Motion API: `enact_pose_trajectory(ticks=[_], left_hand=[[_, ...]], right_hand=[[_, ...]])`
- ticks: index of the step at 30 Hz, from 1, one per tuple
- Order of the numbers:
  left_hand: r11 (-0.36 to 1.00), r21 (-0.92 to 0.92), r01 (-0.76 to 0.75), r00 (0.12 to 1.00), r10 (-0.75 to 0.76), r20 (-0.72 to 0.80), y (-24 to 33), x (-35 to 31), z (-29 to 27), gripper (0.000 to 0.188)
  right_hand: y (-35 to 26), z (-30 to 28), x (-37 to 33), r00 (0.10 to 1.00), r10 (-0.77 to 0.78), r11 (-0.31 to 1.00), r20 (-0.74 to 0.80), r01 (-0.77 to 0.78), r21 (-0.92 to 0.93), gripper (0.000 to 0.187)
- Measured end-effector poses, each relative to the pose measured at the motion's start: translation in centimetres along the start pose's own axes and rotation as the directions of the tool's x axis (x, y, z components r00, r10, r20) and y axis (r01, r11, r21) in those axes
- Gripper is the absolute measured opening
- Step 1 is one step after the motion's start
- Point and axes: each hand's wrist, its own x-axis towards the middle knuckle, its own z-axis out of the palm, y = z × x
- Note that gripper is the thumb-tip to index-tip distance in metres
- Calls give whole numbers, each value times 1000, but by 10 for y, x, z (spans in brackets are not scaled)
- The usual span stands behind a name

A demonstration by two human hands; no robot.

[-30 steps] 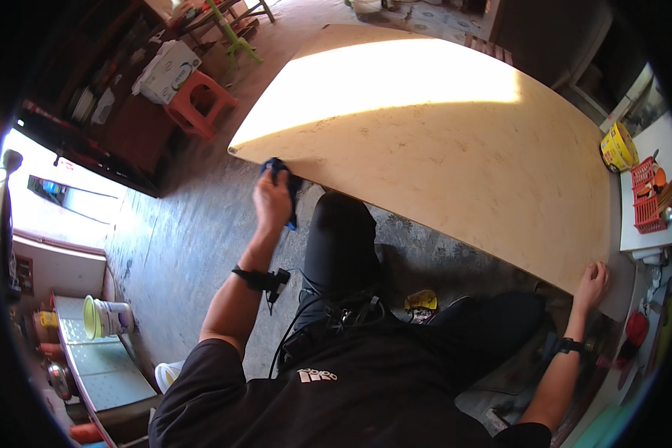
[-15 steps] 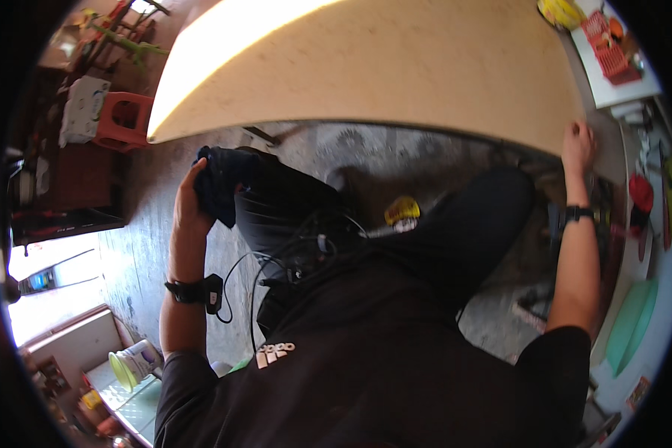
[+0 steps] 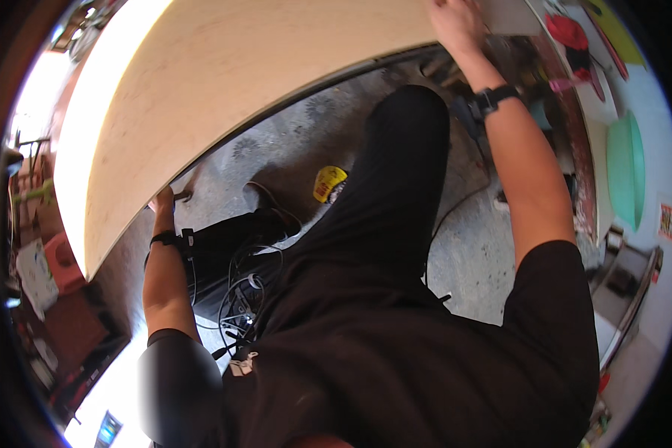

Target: The person wipes a large wooden table surface with a blue cloth, moving a yellow tub and a red utensil basket aside to reach the edges. The person repeatedly wipes the tabletop and the adjacent white cabinet side, then returns the items to their original positions.

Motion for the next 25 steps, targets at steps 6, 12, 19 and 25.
enact_pose_trajectory(ticks=[6,12,19,25], left_hand=[[974,-45,-221,970,225,91,181,-2,46,48],[894,-159,-418,875,444,194,404,-41,83,49],[815,-128,-565,761,574,301,529,-61,94,50],[729,-234,-644,669,684,290,447,-26,78,53]], right_hand=[[-32,-27,1,990,119,990,71,-124,71,24],[-26,-18,0,997,53,994,-63,-46,103,21],[-21,-18,-3,982,-5,985,-190,37,166,25],[-17,-24,-3,998,41,978,-57,-28,208,26]])
